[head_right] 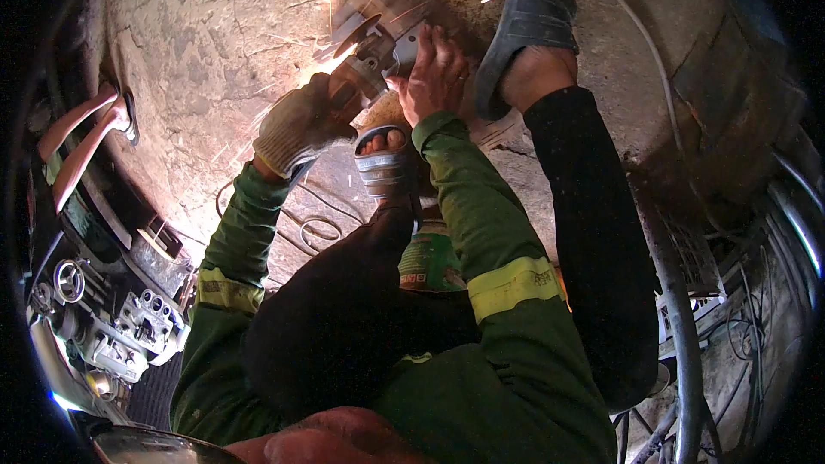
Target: The person uses a handheld angle grinder to cut a circular shape out of a metal plate while sitting on the floor, holding the metal piece by hand and with their foot.
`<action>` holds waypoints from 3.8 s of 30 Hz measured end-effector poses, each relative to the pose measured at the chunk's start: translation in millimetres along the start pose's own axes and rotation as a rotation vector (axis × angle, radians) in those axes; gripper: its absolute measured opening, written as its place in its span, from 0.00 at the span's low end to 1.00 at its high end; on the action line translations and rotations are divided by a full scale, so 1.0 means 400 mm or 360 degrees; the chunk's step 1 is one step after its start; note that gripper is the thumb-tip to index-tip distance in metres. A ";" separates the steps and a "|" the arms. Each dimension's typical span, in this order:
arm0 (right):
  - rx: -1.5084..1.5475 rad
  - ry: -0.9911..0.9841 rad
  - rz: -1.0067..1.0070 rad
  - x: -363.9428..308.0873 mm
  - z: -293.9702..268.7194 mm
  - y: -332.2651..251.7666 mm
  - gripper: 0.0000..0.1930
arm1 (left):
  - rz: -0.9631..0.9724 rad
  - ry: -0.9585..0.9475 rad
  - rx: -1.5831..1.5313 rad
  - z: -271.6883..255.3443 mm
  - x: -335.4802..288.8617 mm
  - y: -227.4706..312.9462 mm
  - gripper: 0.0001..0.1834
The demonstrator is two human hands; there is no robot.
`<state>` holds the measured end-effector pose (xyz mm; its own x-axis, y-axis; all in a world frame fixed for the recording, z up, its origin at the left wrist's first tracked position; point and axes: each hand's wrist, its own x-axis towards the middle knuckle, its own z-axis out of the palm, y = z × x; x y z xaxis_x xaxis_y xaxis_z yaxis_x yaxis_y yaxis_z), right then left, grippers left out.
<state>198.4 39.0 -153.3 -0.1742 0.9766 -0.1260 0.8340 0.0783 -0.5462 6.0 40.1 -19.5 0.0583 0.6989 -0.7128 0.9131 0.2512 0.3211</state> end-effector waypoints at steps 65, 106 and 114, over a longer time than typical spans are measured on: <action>-0.0513 -0.0275 0.0204 0.067 -0.055 -0.073 0.62 | -0.1067 0.0909 -0.0816 0.238 -0.133 -0.326 0.41; 0.2346 -0.0540 0.0623 0.006 -0.347 -0.034 0.07 | 0.1064 0.1860 -0.1895 -0.277 -0.654 0.052 0.24; 0.2446 -0.0454 0.0749 -0.002 -0.355 -0.055 0.04 | 0.0938 0.2035 -0.1829 -0.264 -0.717 0.038 0.24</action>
<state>254.7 64.8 -23.7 -0.3010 0.7749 -0.5558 -0.4079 -0.6314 -0.6595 -39.5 -85.9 255.5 -0.5815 0.7448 0.3274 0.1560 -0.2929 0.9433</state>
